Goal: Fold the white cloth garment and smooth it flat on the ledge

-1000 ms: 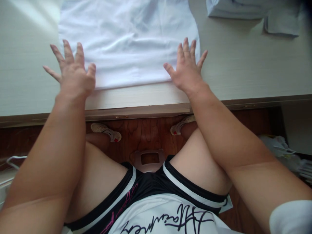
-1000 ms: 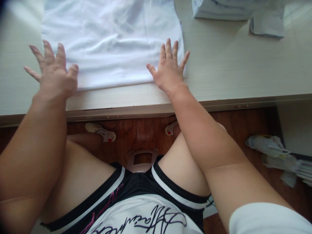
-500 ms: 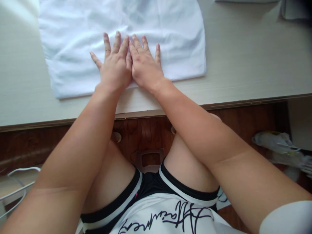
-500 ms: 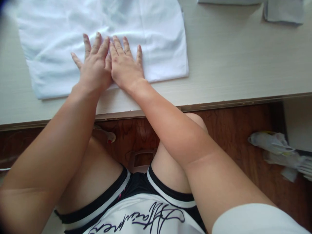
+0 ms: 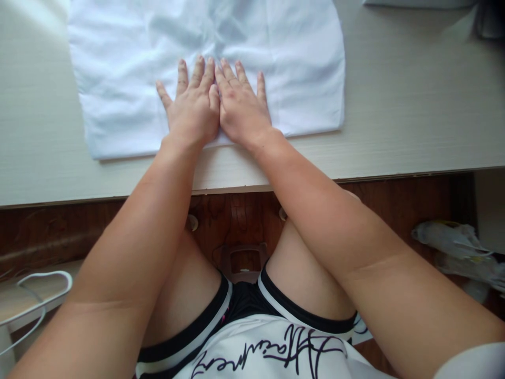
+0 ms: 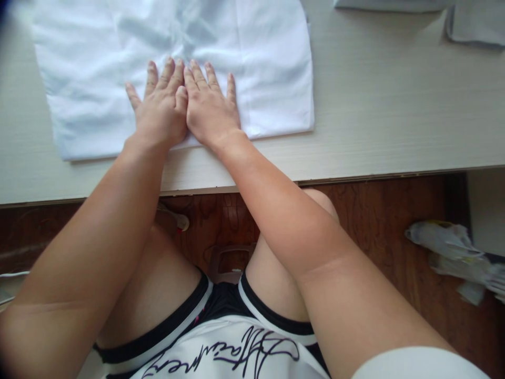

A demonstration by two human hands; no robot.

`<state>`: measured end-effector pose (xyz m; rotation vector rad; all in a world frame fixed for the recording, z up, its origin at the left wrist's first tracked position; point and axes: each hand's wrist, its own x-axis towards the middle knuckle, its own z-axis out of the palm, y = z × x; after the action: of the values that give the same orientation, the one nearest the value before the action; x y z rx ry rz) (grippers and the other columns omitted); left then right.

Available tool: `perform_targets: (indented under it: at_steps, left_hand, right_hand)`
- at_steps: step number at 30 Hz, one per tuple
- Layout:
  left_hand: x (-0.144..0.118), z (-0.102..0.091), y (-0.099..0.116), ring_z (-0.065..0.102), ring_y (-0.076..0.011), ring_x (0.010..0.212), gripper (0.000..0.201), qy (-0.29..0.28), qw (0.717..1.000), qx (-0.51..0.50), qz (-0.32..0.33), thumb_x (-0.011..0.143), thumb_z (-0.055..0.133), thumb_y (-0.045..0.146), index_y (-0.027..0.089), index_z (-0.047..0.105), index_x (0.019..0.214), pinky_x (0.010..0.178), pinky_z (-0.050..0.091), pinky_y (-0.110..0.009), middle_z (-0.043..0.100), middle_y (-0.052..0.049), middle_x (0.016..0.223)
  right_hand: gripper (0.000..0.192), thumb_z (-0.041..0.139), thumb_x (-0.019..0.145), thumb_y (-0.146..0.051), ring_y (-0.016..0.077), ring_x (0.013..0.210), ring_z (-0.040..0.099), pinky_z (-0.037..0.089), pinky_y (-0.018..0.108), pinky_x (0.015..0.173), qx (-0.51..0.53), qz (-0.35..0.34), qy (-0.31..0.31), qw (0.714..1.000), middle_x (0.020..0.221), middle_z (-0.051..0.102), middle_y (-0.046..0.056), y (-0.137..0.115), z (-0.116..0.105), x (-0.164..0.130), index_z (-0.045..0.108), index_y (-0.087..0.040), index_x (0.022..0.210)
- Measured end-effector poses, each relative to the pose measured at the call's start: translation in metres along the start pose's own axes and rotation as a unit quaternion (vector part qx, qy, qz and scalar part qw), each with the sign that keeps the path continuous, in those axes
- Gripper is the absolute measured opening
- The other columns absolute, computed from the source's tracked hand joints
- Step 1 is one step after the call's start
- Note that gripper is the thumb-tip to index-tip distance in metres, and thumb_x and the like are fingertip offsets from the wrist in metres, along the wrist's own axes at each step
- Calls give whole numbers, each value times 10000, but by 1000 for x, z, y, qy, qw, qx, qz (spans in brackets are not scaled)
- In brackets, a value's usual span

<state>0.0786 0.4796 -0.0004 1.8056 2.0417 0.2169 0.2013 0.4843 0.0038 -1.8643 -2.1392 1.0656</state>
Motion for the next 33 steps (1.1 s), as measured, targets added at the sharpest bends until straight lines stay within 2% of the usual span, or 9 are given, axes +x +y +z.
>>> perform_targets:
  at_steps: [3,6,9,13,17,23,28,30,33]
  left_hand:
    - [-3,0,1,-48,-98,1640,939,4,1000,1,-8,812,1,780,417,186,1659,1242,-73,-574,81,155,1748]
    - [-6,1,-1,-36,-123,1642,813,8,1000,6,-6,868,52,624,462,164,1656,1287,-146,-585,68,266,1702]
    - [-7,4,-8,-33,-149,1645,777,8,1000,11,9,895,93,568,452,165,1660,1305,-120,-613,59,288,1693]
    - [-8,8,-18,-24,-173,1648,773,9,1000,22,18,901,105,605,459,185,1656,1318,-92,-608,64,290,1694]
    - [-10,8,-28,-34,-172,1647,778,7,1000,23,12,896,86,643,479,181,1650,1313,-115,-597,47,298,1693]
    - [-10,7,-51,-59,-171,1648,766,3,1000,27,-5,913,101,649,478,171,1656,1320,-116,-567,-1,302,1699]
    - [-9,8,-71,-65,-182,1649,828,14,999,23,-17,887,100,701,434,183,1666,1334,-111,-509,-9,295,1705]
    - [-9,9,-78,-61,-215,1652,917,22,999,10,-22,840,98,759,387,209,1670,1328,-129,-503,-7,270,1714]
    - [-9,9,-89,-70,-255,1652,1058,30,999,-15,-35,731,121,855,368,240,1663,1305,-172,-474,22,245,1719]
  right_hand:
    - [911,302,670,-814,92,1640,-40,320,711,1244,-6,21,-9,1000,1506,533,-159,0,-1,-2,84,-664,1541]
    - [887,305,715,-783,86,1640,-35,270,685,1291,-20,25,-11,999,1522,519,-159,2,-1,-3,65,-646,1558]
    - [790,237,784,-724,24,1620,-102,168,642,1343,-45,-21,17,999,1566,446,-205,10,-1,0,116,-631,1559]
    - [737,204,830,-657,11,1612,-139,87,620,1362,-63,-85,52,993,1623,298,-276,25,-1,4,169,-594,1563]
    - [728,229,839,-663,0,1604,-157,76,606,1364,-73,-57,52,994,1631,260,-292,36,-5,3,147,-600,1560]
    - [711,270,868,-599,129,1649,-16,18,591,1366,-76,-76,77,991,1680,153,-263,55,-8,3,236,-530,1574]
    - [740,224,875,-655,63,1631,-115,56,644,1357,-125,-17,65,990,1650,260,-258,72,-13,1,106,-555,1599]
    - [766,209,866,-679,74,1634,-114,29,637,1358,-135,-4,68,989,1664,228,-254,78,-16,0,98,-530,1609]
    - [766,234,832,-739,73,1633,-112,82,627,1352,-115,13,81,990,1659,177,-295,91,-19,-2,117,-576,1572]
